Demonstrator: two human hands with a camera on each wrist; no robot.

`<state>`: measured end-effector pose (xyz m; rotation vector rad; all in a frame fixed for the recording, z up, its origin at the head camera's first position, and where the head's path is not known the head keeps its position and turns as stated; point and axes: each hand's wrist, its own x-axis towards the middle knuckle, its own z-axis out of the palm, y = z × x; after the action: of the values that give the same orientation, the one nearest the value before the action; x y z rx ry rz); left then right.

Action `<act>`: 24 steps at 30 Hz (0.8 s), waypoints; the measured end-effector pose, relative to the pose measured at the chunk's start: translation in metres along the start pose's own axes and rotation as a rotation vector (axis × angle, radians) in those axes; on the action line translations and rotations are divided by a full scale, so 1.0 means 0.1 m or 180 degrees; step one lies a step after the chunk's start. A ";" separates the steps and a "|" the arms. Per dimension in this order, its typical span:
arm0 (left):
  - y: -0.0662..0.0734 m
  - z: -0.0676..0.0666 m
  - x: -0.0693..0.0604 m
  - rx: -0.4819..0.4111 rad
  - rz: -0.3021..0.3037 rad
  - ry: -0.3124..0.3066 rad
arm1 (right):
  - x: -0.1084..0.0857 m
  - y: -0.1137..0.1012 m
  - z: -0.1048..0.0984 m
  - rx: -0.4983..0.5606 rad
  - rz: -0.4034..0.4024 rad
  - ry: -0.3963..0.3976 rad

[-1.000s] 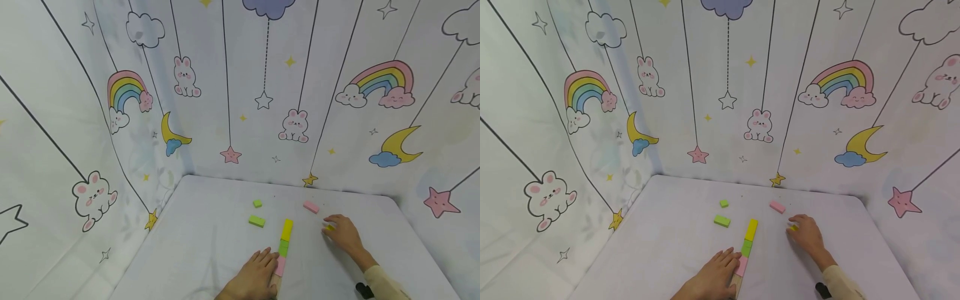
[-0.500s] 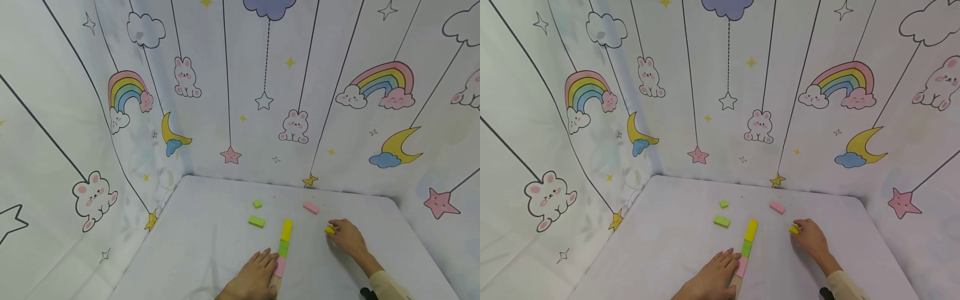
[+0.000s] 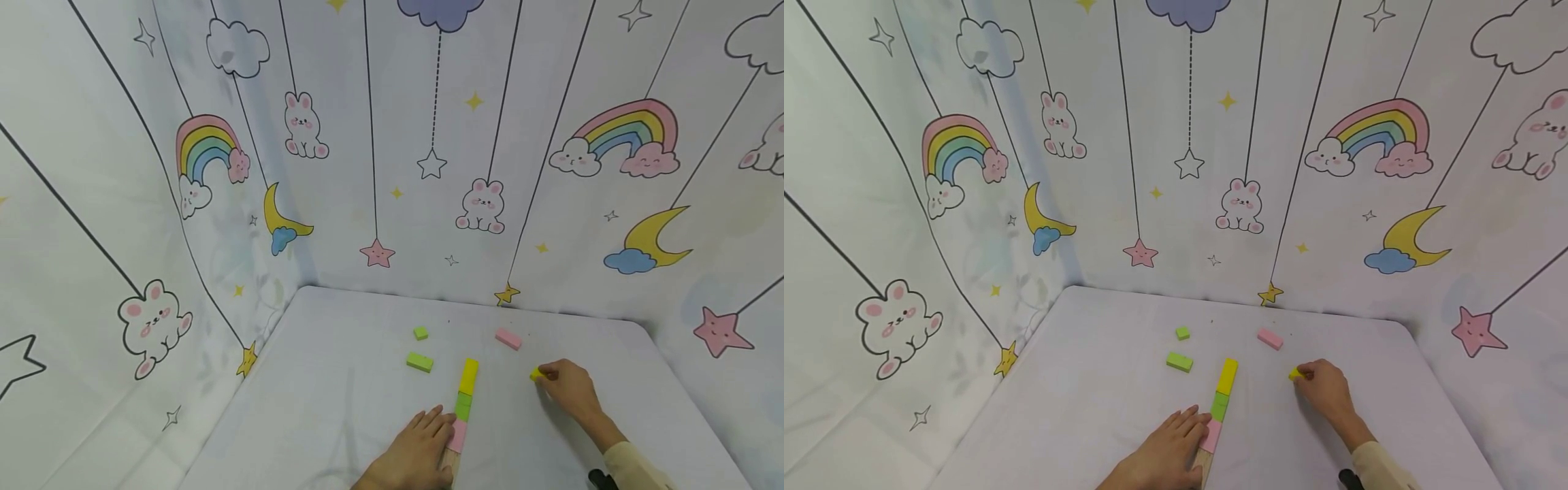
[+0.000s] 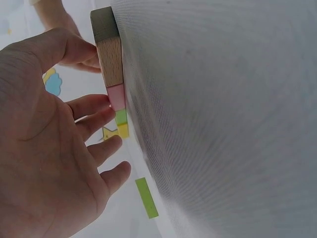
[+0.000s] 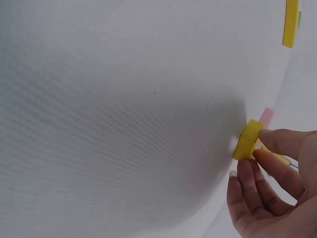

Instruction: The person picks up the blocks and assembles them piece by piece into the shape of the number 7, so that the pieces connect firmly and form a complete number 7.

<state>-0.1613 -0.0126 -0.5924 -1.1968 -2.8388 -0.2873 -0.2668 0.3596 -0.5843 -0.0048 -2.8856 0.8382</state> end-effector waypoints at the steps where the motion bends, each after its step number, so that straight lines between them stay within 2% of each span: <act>1: 0.00 0.00 0.00 0.0000 0.0001 0.0002 | 0.00 0.00 0.01 -0.0011 0.0004 0.0000; 11: 0.00 0.00 0.01 -0.0009 -0.0002 -0.0002 | 0.09 -0.03 0.08 0.0018 -0.0050 0.0038; 24: 0.00 0.01 0.01 0.0010 -0.0022 -0.0008 | 0.13 -0.10 0.18 0.0043 -0.0256 0.0172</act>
<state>-0.1617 -0.0113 -0.5934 -1.1882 -2.8450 -0.2817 -0.2816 0.3423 -0.5922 0.0879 -2.8094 0.8298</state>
